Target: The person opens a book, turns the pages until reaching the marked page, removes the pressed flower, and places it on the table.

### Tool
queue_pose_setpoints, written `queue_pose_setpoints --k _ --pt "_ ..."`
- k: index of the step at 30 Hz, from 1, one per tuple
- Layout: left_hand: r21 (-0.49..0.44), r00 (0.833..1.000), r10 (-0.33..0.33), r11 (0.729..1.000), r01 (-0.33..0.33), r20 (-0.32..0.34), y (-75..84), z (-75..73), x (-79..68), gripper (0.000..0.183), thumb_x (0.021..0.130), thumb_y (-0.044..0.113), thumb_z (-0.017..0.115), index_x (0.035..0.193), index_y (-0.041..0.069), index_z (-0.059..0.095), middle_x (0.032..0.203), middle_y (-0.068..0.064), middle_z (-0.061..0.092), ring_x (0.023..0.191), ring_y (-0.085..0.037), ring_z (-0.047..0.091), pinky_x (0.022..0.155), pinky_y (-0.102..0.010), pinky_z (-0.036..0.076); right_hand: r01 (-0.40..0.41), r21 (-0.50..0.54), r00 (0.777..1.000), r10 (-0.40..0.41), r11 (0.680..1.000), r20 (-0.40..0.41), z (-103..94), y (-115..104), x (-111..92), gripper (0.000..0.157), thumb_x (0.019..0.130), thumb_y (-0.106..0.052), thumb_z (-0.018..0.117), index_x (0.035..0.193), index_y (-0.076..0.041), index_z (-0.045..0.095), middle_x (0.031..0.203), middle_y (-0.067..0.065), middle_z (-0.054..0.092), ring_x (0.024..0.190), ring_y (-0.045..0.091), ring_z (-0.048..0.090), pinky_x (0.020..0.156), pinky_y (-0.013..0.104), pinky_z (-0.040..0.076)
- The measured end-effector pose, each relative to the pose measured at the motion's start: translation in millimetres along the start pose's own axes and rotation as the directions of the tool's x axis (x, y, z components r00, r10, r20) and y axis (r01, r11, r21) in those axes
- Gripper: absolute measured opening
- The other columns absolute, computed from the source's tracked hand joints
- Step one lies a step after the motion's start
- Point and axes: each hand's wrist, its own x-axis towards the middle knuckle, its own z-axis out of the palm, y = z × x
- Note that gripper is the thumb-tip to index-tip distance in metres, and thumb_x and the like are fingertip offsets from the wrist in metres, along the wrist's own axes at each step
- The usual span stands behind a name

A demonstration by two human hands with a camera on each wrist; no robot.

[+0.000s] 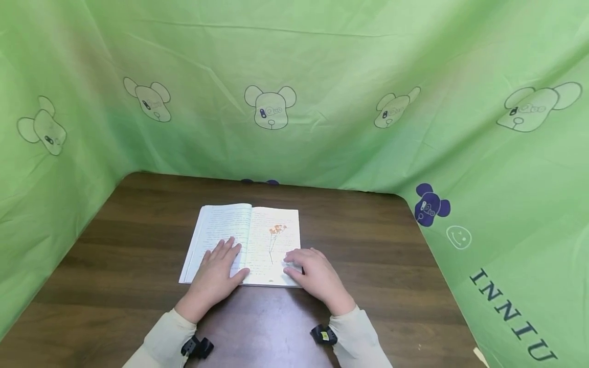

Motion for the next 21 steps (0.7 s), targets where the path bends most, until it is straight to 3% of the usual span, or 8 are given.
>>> queue_pose_setpoints --k 9,16,21 --pt "0.008 1.000 0.017 1.000 -0.017 -0.003 1.1 -0.1 -0.4 0.071 0.097 0.047 0.065 0.152 0.006 0.047 0.165 -0.017 0.034 0.153 -0.042 0.027 0.119 -0.068 0.021 -0.095 0.037 0.987 0.099 0.995 -0.126 17.6 -18 18 0.019 0.091 -0.028 0.078 0.104 -0.014 0.078 0.123 0.003 0.073 0.123 0.027 0.064 0.107 0.049 0.045" --pt "0.015 1.000 0.010 1.000 -0.011 0.009 1.6 0.1 -0.2 0.072 0.097 0.047 0.065 0.153 0.006 0.046 0.165 -0.018 0.033 0.154 -0.042 0.025 0.120 -0.068 0.020 -0.140 0.045 0.981 0.145 0.989 -0.132 30.6 -21 24 0.019 0.091 -0.029 0.076 0.103 -0.014 0.078 0.125 0.003 0.072 0.127 0.027 0.061 0.112 0.049 0.041" --pt "0.018 1.000 0.012 1.000 -0.012 0.010 -0.4 0.0 0.2 0.072 0.098 0.047 0.064 0.154 0.006 0.045 0.166 -0.017 0.032 0.154 -0.041 0.024 0.120 -0.068 0.019 -0.157 0.015 0.976 0.157 0.988 -0.148 37.6 -22 25 0.027 0.086 -0.035 0.082 0.102 -0.014 0.079 0.125 0.002 0.072 0.129 0.026 0.059 0.112 0.047 0.041"
